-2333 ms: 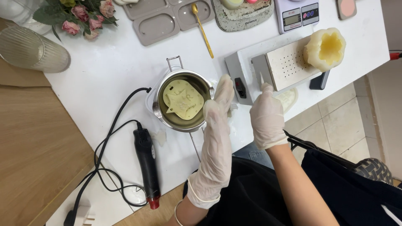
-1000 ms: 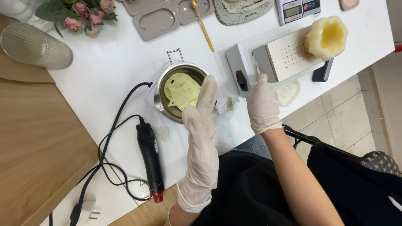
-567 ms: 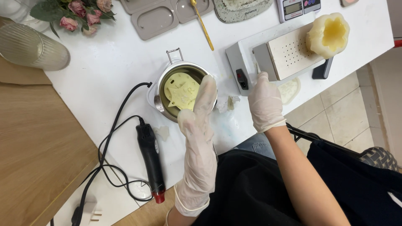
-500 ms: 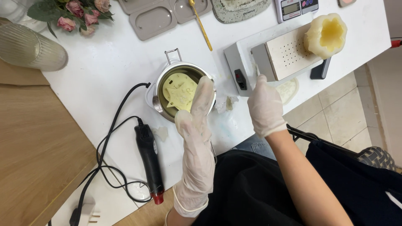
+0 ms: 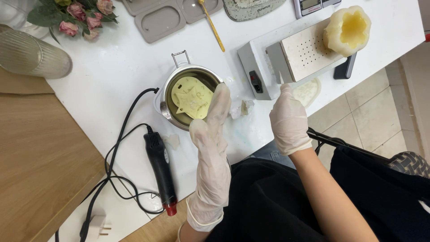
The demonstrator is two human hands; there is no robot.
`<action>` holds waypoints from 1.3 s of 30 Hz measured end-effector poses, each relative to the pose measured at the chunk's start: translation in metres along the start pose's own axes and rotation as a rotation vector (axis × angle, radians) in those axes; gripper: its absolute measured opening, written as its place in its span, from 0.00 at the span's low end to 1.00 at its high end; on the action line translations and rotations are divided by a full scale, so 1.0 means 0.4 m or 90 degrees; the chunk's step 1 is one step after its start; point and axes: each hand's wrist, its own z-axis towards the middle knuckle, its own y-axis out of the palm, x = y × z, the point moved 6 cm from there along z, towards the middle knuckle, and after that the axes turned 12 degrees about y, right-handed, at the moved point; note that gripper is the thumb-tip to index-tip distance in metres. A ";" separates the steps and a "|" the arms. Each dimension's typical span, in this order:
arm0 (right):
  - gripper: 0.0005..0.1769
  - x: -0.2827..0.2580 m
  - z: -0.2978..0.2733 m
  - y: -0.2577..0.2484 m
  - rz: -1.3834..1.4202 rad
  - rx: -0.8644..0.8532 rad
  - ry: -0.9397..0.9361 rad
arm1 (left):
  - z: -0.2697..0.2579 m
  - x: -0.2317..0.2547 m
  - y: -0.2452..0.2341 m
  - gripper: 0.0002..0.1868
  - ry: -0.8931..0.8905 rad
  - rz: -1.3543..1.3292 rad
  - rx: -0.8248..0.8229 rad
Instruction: Cleaning candle molds and checking the temperature of wax using an infrared thermometer.
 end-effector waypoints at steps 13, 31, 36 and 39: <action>0.22 -0.025 -0.009 -0.038 0.037 0.003 0.034 | -0.005 0.007 -0.015 0.49 0.066 -0.021 0.005; 0.21 -0.005 0.031 0.014 0.015 0.008 0.032 | -0.018 0.018 -0.002 0.49 0.037 0.028 0.000; 0.13 -0.022 0.053 0.048 0.013 -0.045 0.051 | -0.015 0.025 -0.009 0.49 0.052 0.016 -0.004; 0.11 -0.022 0.080 0.066 0.007 -0.044 0.044 | -0.017 0.030 -0.018 0.50 0.056 0.012 0.012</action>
